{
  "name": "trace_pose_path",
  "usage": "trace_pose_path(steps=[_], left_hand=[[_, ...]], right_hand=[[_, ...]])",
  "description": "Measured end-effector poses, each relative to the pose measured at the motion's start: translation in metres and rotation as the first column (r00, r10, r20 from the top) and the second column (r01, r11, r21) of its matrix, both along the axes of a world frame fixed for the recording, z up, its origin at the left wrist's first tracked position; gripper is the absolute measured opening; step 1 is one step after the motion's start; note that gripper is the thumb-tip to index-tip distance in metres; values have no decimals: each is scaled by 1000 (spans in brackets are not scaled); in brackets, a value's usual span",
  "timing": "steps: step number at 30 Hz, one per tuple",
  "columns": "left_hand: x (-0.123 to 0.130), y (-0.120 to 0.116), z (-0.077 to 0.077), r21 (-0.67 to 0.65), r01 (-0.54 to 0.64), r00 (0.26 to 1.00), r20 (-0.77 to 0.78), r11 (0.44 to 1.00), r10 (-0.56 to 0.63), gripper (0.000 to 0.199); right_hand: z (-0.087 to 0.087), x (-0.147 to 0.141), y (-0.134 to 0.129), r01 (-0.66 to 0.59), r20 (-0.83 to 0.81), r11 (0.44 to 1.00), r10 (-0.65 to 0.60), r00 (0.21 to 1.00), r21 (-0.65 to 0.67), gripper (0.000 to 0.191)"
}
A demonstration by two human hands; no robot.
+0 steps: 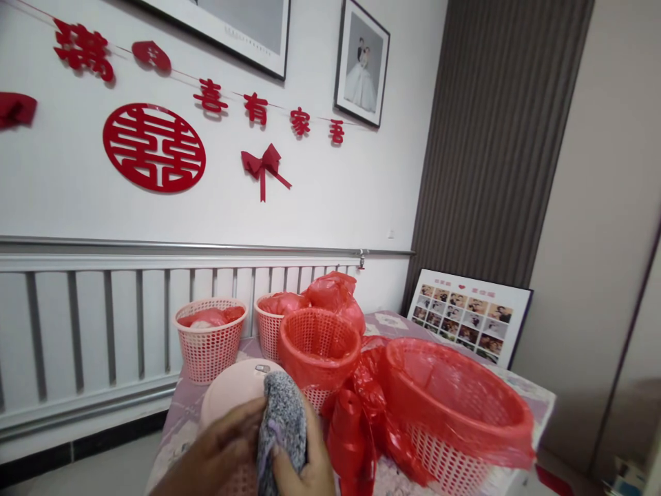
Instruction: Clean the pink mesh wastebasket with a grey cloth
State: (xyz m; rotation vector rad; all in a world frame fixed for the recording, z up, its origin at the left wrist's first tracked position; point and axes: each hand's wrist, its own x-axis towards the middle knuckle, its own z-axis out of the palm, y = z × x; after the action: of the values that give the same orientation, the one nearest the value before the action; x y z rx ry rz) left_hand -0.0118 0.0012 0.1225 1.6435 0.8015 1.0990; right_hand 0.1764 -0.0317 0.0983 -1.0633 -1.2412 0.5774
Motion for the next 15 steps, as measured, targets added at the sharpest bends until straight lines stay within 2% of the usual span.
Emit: trace_pose_path(steps=[1, 2, 3, 5, 7, 8, 10, 12, 15], left_hand=[[-6, 14, 8, 35, -75, 992, -100, 997, 78, 56], [-13, 30, 14, 99, -245, 948, -184, 965, 259, 55], [-20, 47, 19, 187, -421, 858, -235, 887, 457, 58], [-31, 78, 20, 233, -508, 784, -273, 829, 557, 64], [-36, 102, 11, 239, -523, 751, -324, 818, 575, 67], [-36, 110, 4, 230, -524, 740, -353, 820, 572, 67], [-34, 119, -12, 202, -513, 732, -404, 834, 548, 65], [-34, 123, -26, 175, -485, 742, -436, 857, 509, 60], [-36, 126, -38, 161, -444, 760, -454, 881, 466, 56]], right_hand=[[5, 8, 3, 50, 67, 999, -50, 997, 0, 60], [10, 15, 7, 99, 145, 995, -99, 984, 10, 58], [14, 20, 11, 139, 226, 990, -142, 964, 30, 58], [22, 20, 19, 169, 377, 982, -187, 907, 81, 59], [27, 8, 27, 122, 524, 988, -152, 838, 91, 63], [29, -1, 29, 76, 603, 995, -95, 792, 57, 66], [30, -21, 33, -5, 734, 995, 77, 675, -100, 73], [32, -35, 34, -21, 778, 965, 223, 587, -260, 76], [35, -36, 38, 29, 770, 941, 258, 584, -338, 72]])
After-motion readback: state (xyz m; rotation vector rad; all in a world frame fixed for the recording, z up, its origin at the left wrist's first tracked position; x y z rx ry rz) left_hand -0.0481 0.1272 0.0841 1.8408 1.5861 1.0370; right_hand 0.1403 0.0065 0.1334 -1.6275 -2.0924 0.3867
